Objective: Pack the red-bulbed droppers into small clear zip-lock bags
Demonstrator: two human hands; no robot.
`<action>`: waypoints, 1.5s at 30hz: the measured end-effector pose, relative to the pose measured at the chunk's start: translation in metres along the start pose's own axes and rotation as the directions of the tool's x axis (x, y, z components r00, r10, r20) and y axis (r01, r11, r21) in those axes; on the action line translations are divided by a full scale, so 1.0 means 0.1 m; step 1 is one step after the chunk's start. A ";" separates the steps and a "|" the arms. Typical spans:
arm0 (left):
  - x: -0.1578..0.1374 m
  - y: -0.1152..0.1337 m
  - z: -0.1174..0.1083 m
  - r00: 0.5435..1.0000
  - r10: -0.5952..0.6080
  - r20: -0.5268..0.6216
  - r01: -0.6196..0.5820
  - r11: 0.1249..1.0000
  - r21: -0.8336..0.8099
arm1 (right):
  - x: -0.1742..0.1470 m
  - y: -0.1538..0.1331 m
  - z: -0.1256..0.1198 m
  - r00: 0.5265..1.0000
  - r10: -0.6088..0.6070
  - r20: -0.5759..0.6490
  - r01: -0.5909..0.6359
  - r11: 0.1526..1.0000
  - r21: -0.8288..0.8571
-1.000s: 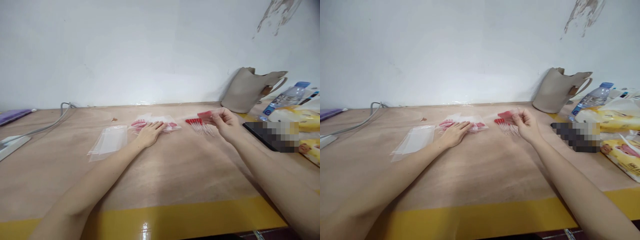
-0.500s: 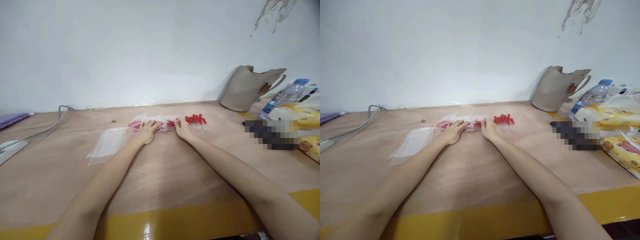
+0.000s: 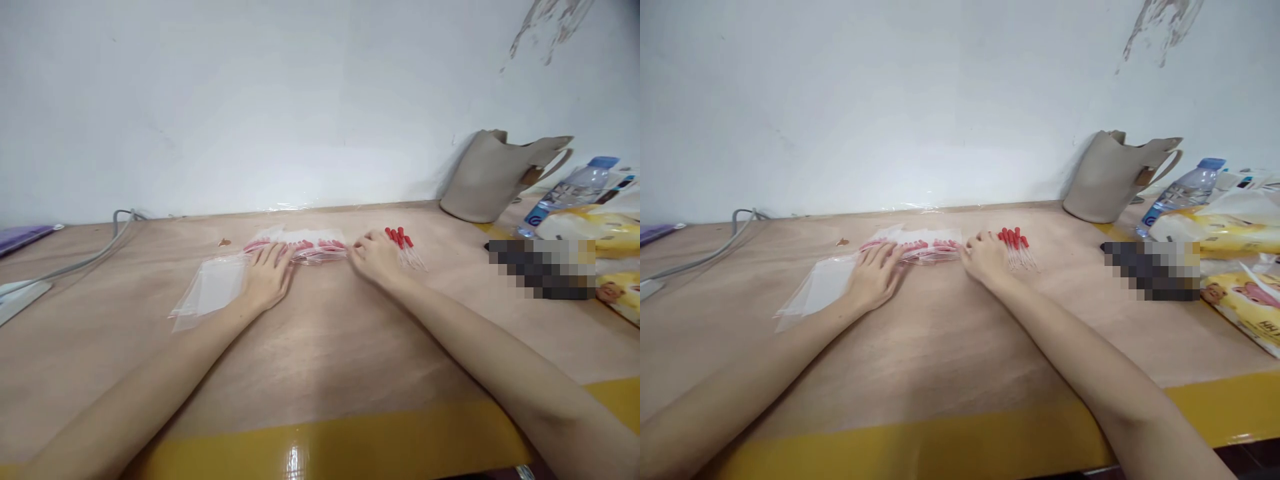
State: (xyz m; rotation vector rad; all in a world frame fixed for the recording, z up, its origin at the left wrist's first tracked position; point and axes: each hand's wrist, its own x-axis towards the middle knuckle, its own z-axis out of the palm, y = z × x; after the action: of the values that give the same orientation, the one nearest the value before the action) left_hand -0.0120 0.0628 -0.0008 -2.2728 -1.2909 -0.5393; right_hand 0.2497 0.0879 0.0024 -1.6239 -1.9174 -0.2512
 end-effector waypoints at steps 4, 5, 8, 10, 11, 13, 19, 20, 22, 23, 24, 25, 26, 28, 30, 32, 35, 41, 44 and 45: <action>-0.37 -0.16 -0.19 0.964 -0.253 0.085 0.242 0.962 0.122 | 0.14 0.36 -0.10 0.986 0.159 0.046 -0.148 0.973 -0.175; -0.46 -0.22 -0.21 0.928 -0.348 0.136 0.328 0.933 0.148 | 0.17 0.42 -0.09 0.979 0.192 0.069 -0.176 0.967 -0.186; -0.70 -0.40 -0.24 0.745 -0.562 0.359 0.527 0.826 0.201 | 0.19 0.49 -0.06 0.959 0.260 0.117 -0.232 0.950 -0.208; -0.84 -0.45 -0.28 0.722 -0.510 0.469 0.492 0.854 0.171 | 0.19 0.48 -0.04 0.950 0.284 0.127 -0.251 0.941 -0.227; -0.91 -0.45 -0.31 0.732 -0.478 0.487 0.465 0.871 0.156 | 0.19 0.46 -0.04 0.947 0.293 0.131 -0.258 0.937 -0.235; -1.04 -0.38 -0.38 0.746 -0.431 0.507 0.422 0.896 0.141 | 0.19 0.43 -0.03 0.940 0.309 0.147 -0.268 0.932 -0.244; -1.17 -0.07 -0.57 0.864 -0.172 0.473 0.215 0.976 -0.037 | 0.21 0.36 -0.02 0.933 0.303 0.194 -0.246 0.931 -0.270; -1.13 -0.06 -0.57 0.874 -0.157 0.461 0.207 0.976 -0.060 | 0.21 0.35 -0.01 0.933 0.299 0.199 -0.239 0.931 -0.276; -1.05 -0.07 -0.56 0.881 -0.166 0.443 0.228 0.969 -0.092 | 0.22 0.35 0.02 0.933 0.301 0.198 -0.237 0.927 -0.291; -1.00 -0.09 -0.55 0.881 -0.181 0.438 0.249 0.963 -0.104 | 0.22 0.34 0.04 0.933 0.304 0.194 -0.239 0.924 -0.298; -0.96 -0.10 -0.55 0.879 -0.202 0.431 0.276 0.954 -0.116 | 0.22 0.34 0.04 0.932 0.307 0.192 -0.241 0.922 -0.303; -0.93 -0.11 -0.55 0.878 -0.228 0.421 0.306 0.944 -0.127 | 0.22 0.34 0.04 0.931 0.309 0.193 -0.242 0.921 -0.304; -0.91 -0.11 -0.56 0.881 -0.251 0.401 0.331 0.933 -0.143 | 0.22 0.33 0.03 0.931 0.309 0.196 -0.243 0.923 -0.298; -0.90 -0.09 -0.59 0.904 -0.272 0.329 0.346 0.919 -0.189 | 0.22 0.33 -0.01 0.930 0.310 0.199 -0.256 0.932 -0.257; -0.91 -0.03 -0.64 0.944 -0.219 0.245 0.279 0.928 -0.247 | 0.20 0.34 -0.08 0.932 0.311 0.187 -0.281 0.944 -0.171; -0.90 0.05 -0.68 0.977 -0.064 0.201 0.124 0.945 -0.304 | 0.17 0.35 -0.14 0.944 0.292 0.156 -0.292 0.956 -0.027; -0.80 0.16 -0.69 0.952 0.229 0.203 -0.132 0.906 -0.401 | 0.04 0.36 -0.18 0.974 0.204 0.101 -0.224 0.937 0.269; -0.42 0.33 -0.53 0.863 0.469 0.188 -0.320 0.795 -0.515 | -0.31 0.25 -0.17 0.980 0.176 0.092 -0.190 0.698 0.690; -0.28 0.39 -0.49 0.898 0.391 0.201 -0.234 0.812 -0.534 | -0.39 0.20 -0.14 0.959 0.221 0.179 -0.275 0.559 0.782; -0.25 0.40 -0.48 0.925 0.329 0.188 -0.177 0.813 -0.554 | -0.40 0.21 -0.13 0.946 0.248 0.207 -0.311 0.521 0.795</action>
State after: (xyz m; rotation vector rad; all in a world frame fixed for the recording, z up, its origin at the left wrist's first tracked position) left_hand 0.0063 0.0000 0.0167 -3.0246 -1.0047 -0.5424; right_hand 0.2757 0.0529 -0.0148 -1.2200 -1.3948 0.7644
